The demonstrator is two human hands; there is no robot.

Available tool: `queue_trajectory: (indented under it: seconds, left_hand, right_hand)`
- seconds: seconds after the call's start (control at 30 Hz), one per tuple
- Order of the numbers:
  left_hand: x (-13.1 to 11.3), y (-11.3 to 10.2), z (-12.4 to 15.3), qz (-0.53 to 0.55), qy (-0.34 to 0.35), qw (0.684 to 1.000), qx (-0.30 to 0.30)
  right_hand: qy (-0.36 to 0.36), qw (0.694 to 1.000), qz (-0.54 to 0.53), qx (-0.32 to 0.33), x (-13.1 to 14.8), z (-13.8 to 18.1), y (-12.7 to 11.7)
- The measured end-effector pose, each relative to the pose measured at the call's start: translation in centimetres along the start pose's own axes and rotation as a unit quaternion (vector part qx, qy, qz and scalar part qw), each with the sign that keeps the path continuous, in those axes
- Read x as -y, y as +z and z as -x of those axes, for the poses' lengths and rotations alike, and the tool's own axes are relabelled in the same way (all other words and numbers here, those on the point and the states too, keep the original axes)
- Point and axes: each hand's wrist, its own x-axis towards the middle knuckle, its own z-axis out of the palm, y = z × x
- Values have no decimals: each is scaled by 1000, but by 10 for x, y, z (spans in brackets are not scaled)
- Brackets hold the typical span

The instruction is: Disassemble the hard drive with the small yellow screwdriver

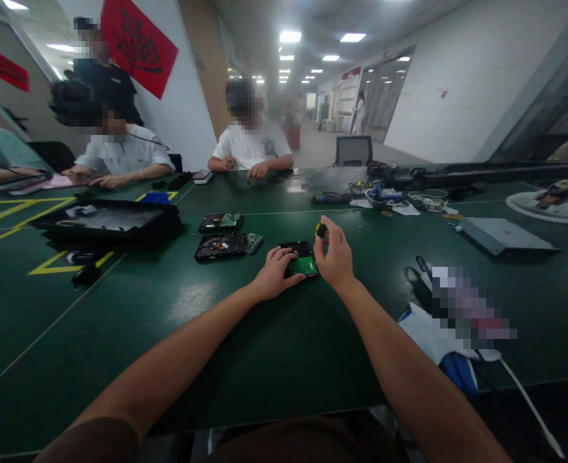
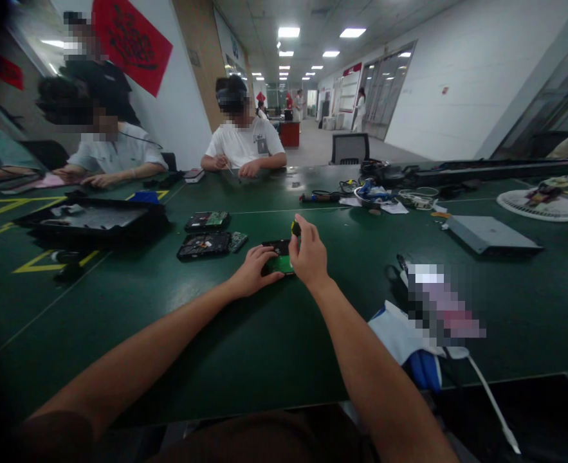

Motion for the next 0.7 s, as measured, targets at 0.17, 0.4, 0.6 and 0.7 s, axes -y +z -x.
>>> queue_trajectory:
  seconds: [0.17, 0.4, 0.6, 0.7]
  left_hand:
    - [2, 3, 0, -3, 3, 1000, -3]
    - [3, 3, 1, -3, 6, 1000, -4]
    - [0, 3, 0, -2, 5, 1000, 5]
    - [-2, 2, -1, -4, 2, 1000, 8]
  right_hand:
    - [17, 999, 33, 28, 10, -5, -3]
    - [42, 998, 46, 24, 11, -12, -4]
    - [40, 998, 31, 23, 2, -13, -6]
    - [40, 998, 30, 26, -4, -11, -7]
